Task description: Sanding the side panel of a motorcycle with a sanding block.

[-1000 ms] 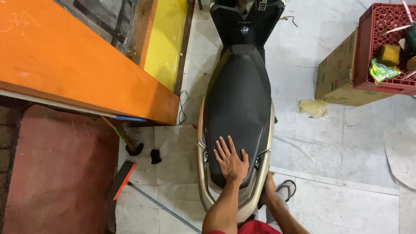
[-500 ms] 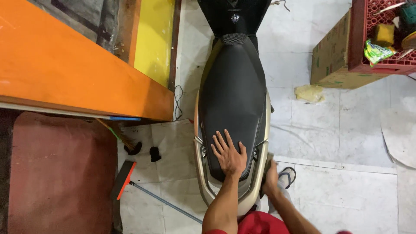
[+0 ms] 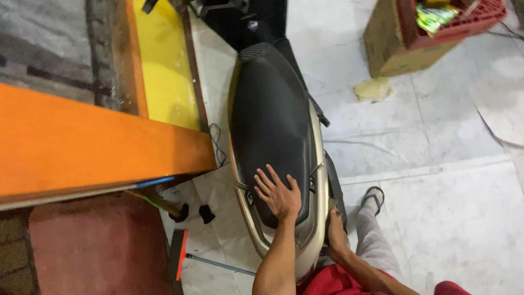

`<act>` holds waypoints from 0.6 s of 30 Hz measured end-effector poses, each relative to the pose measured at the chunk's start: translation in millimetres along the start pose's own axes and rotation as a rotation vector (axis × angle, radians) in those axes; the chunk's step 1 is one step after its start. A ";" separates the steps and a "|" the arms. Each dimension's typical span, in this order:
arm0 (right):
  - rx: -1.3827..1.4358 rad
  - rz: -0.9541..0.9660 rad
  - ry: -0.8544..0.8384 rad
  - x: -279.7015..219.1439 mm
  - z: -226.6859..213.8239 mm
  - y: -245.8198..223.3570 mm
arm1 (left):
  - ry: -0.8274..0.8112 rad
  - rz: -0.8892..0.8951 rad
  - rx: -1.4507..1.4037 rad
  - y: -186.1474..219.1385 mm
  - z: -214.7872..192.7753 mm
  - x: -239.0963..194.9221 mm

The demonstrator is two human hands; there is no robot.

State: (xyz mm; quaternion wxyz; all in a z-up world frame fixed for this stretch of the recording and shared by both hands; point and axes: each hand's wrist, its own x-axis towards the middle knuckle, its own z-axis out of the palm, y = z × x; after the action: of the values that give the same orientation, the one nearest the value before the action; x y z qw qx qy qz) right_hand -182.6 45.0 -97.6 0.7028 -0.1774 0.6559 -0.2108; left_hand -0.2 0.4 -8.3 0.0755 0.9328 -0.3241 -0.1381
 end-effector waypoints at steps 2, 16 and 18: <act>-0.060 -0.013 0.018 -7.6 -8.5 19.6 | 0.003 -0.023 0.015 1.9 -7.4 -0.9; -0.084 -0.053 -0.069 76.9 43.1 -71.9 | -0.090 -0.073 0.102 2.8 -4.6 1.8; -0.075 -0.023 -0.044 66.0 39.6 -66.5 | -0.094 -0.069 0.100 3.0 1.2 2.7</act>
State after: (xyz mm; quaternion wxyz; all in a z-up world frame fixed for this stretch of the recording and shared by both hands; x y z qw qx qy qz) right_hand -144.0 -47.4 -115.4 0.7075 -0.2155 0.6457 -0.1901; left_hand -0.3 -3.7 -9.3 0.0087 0.9384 -0.3017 -0.1680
